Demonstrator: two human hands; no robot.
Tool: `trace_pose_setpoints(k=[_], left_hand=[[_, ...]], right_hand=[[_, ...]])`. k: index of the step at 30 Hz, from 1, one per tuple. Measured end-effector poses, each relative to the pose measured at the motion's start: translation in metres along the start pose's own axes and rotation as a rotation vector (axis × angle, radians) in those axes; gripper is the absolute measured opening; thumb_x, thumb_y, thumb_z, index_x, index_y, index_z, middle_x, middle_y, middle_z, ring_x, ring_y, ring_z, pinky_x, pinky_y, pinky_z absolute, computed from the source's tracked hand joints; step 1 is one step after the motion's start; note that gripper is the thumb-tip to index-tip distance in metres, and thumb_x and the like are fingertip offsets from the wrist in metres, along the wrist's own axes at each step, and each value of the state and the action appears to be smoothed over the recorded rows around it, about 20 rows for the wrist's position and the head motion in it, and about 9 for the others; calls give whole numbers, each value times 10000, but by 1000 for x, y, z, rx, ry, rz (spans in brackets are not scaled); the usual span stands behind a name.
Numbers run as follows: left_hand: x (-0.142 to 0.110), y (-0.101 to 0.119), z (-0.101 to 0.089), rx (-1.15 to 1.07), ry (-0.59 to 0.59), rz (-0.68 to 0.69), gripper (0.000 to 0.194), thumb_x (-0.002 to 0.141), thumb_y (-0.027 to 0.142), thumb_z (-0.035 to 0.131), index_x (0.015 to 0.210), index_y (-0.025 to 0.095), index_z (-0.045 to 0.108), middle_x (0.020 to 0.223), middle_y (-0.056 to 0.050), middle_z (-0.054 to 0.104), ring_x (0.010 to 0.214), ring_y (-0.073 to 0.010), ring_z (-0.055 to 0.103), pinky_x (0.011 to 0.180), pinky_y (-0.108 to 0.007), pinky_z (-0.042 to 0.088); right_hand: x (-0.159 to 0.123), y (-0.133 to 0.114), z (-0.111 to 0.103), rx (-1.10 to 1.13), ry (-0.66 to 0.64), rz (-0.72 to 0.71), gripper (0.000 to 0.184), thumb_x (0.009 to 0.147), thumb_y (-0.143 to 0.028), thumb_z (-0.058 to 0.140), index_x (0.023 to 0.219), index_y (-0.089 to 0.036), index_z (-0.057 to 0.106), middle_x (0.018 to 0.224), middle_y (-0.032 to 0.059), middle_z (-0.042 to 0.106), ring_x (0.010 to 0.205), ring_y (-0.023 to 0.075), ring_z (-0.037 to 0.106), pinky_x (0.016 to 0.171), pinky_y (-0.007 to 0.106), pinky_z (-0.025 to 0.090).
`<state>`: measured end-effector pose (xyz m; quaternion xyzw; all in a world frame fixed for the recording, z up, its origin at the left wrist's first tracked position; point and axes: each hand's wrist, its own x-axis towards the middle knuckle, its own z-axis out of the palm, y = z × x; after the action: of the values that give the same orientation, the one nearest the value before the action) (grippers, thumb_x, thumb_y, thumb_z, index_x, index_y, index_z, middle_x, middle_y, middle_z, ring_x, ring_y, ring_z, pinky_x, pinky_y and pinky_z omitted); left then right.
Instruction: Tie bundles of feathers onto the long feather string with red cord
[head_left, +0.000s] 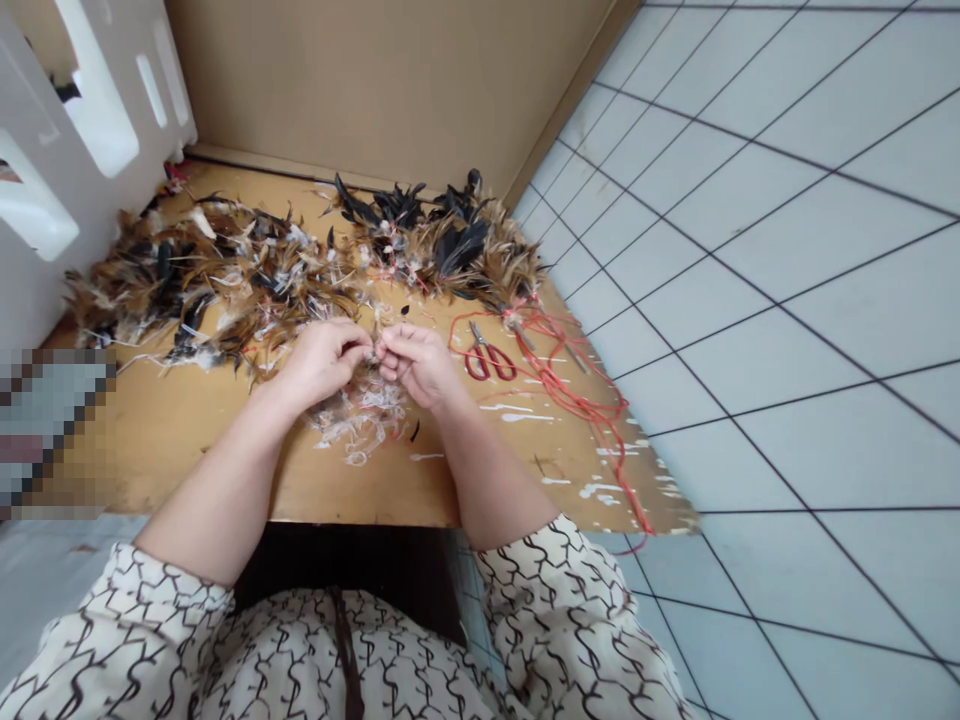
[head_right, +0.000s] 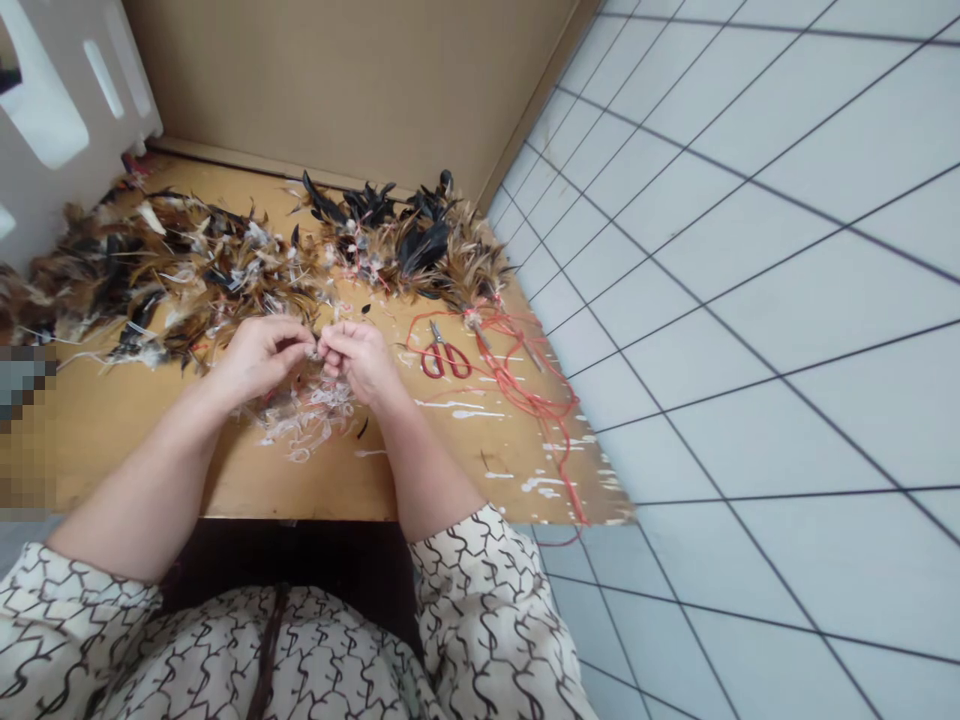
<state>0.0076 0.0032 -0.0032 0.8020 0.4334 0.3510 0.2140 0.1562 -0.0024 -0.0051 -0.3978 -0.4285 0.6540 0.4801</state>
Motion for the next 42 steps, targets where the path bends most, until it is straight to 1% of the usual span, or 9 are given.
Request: trace_pose_setpoints(k=[7,14,20,24,29,34,36,38,42], left_hand=[[0,-2,-4,1,-2,-19,161,742,174,505,702,169,661,726,-29,649,719,-150,576,717,-286,441],[1,0,-7,14,21,-27,127,722,206,527,656,172,630,680,-14,623,669,-142,550,686,-282,439],[0,1,-4,-25,39,-37,104,702,182,543,622,164,607,671,-13,600,664,-134,534,653,-269,422],[0,3,-1,-88,39,-72,104,684,181,559,586,166,592,647,-3,586,648,-126,524,631,-260,413],[1,5,1,-228,39,-147,91,656,206,593,575,163,600,606,7,589,630,-123,532,626,-260,423],[3,5,-5,-462,95,-261,162,714,262,567,748,146,674,697,-19,665,602,-113,549,598,-250,445],[3,7,-9,-487,76,-280,194,710,258,575,816,143,690,726,-26,682,587,-111,551,581,-247,446],[1,9,-12,-485,13,-280,202,701,242,579,832,143,697,707,-24,682,566,-111,549,565,-245,445],[0,13,-14,-491,-74,-253,136,674,216,579,718,149,689,629,-12,659,564,-118,553,569,-242,444]], right_hand=[[1,1,-3,-51,-29,54,231,519,-279,748,579,-142,572,522,-41,547,430,31,406,393,177,352],[-4,-3,-1,-116,-28,47,154,530,-195,696,638,-147,599,505,-48,563,409,37,415,367,176,337],[-7,-4,3,-262,-13,45,121,554,-154,638,661,-145,581,462,-61,551,358,39,415,355,176,310],[-11,-6,9,-392,-48,31,85,572,-117,605,632,-150,554,405,-86,492,342,31,388,366,168,295],[-12,-8,11,-472,-22,-6,106,590,-104,592,587,-162,504,400,-91,470,362,31,398,388,165,312],[-11,-9,5,-429,-17,-52,96,608,-173,615,624,-168,520,439,-74,508,375,42,428,388,171,342],[-10,-9,3,-404,-17,-72,103,606,-193,623,630,-168,526,450,-70,513,383,43,433,387,169,345],[-10,-9,2,-392,-23,-84,106,607,-202,626,628,-167,528,453,-68,516,390,42,435,390,168,350],[-10,-10,2,-392,-42,-88,121,603,-215,642,632,-168,534,461,-64,524,402,46,447,401,172,363]])
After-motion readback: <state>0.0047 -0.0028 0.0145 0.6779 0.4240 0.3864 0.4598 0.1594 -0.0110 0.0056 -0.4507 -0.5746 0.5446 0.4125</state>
